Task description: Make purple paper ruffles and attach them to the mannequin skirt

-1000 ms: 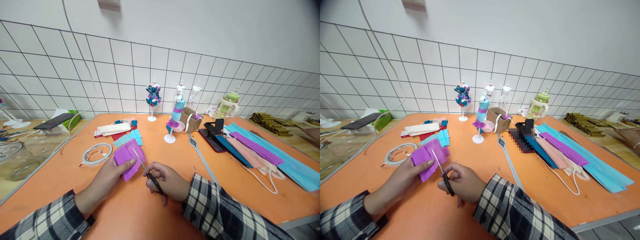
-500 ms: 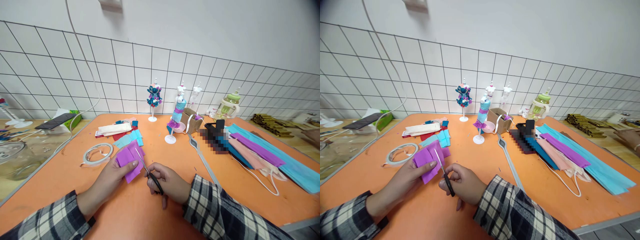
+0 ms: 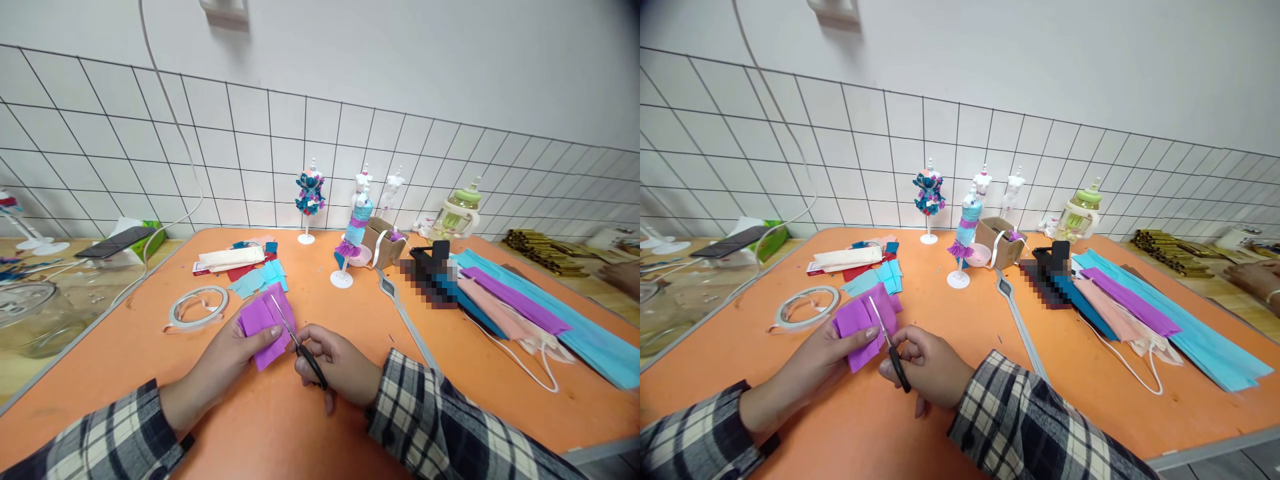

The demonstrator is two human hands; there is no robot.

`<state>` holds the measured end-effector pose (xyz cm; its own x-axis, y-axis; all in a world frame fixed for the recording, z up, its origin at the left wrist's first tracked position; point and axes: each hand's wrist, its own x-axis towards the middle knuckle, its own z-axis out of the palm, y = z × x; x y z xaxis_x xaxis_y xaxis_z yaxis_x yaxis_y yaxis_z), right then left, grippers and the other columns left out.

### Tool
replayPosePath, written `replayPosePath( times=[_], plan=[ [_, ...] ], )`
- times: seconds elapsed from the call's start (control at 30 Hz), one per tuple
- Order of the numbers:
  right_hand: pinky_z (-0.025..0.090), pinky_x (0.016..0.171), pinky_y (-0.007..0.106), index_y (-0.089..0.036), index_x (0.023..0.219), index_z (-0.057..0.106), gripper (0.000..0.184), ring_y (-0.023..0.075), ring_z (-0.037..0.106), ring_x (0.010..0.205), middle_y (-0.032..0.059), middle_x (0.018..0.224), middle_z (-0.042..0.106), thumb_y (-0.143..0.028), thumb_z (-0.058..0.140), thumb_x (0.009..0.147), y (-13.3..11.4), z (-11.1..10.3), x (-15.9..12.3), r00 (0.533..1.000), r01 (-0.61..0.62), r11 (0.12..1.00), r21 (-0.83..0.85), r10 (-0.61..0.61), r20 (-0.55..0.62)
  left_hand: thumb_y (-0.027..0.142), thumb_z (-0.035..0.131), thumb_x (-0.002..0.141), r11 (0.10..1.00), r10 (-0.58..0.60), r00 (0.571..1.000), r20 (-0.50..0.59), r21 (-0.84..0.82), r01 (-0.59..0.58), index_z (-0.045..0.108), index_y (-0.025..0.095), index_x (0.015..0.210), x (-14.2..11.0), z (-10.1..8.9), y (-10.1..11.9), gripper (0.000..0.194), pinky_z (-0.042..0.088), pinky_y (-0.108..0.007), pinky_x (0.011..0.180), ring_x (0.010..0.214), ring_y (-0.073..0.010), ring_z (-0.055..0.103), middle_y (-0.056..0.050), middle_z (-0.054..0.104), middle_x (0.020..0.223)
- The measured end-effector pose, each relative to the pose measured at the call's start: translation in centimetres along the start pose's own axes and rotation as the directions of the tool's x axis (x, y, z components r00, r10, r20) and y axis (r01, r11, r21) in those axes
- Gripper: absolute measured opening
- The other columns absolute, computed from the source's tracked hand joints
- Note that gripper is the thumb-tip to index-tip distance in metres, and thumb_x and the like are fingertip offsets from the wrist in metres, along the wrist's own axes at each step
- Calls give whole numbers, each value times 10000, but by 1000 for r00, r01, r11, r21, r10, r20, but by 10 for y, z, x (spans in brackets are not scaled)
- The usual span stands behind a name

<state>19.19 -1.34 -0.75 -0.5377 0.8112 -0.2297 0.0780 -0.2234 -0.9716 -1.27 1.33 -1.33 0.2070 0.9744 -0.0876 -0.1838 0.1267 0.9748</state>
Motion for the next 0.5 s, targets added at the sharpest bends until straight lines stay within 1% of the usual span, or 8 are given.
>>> replayPosePath(
  times=[0.07,0.13,0.2,0.27,0.37,0.43,0.5],
  plan=[
    [471,338,160,-227,1138,535,482,98,512,574,-51,741,504,-459,740,769,0,0,0,1000,0,1000,-10,0,-2,368,885,695,1000,-5,1000,14,-1,5,713,210,996,0,-1,-1,381,513,-336,745,795,-233,645,-54,736,873],
    [467,338,154,-223,1124,536,472,81,483,546,-57,732,507,-439,748,762,-1,0,1,1000,-14,1000,-10,14,-6,365,887,697,1000,-2,1000,6,-1,2,711,213,974,0,-2,-3,362,511,-322,731,771,-216,636,-42,729,857],
    [474,346,157,-220,1124,533,484,86,486,567,-55,737,504,-435,757,753,-1,1,1,1000,-19,1000,-2,19,-6,367,884,701,1000,0,1000,4,-6,0,705,217,940,0,-2,-3,333,509,-313,714,753,-207,631,-30,720,831],
    [479,348,167,-220,1133,529,491,95,494,586,-51,749,505,-441,752,756,-1,1,1,1000,-14,1000,4,14,-2,373,872,719,1000,0,1000,31,-10,1,705,223,956,-1,-1,-1,326,516,-320,734,780,-215,640,-29,719,832],
    [472,342,173,-217,1120,529,463,91,484,565,-51,757,515,-420,743,763,-1,0,1,1000,-15,1000,-1,15,-7,384,861,736,1000,2,998,56,-7,-1,700,245,1110,-2,1,2,430,527,-342,810,870,-236,661,-43,736,924],
    [465,337,172,-212,1104,535,454,86,479,545,-54,751,519,-392,751,748,-1,0,1,1000,-23,1000,-10,23,-15,386,864,732,1000,9,999,45,3,-9,679,258,1199,-3,2,4,518,529,-341,844,937,-247,667,-55,743,1033],
    [467,335,174,-211,1098,541,460,85,479,536,-58,745,517,-375,761,729,-1,0,2,1000,-25,1000,-11,25,-18,381,867,728,1000,23,999,26,13,-24,667,267,1236,-3,1,4,558,528,-333,869,1018,-260,663,-62,735,1141]
  ],
)
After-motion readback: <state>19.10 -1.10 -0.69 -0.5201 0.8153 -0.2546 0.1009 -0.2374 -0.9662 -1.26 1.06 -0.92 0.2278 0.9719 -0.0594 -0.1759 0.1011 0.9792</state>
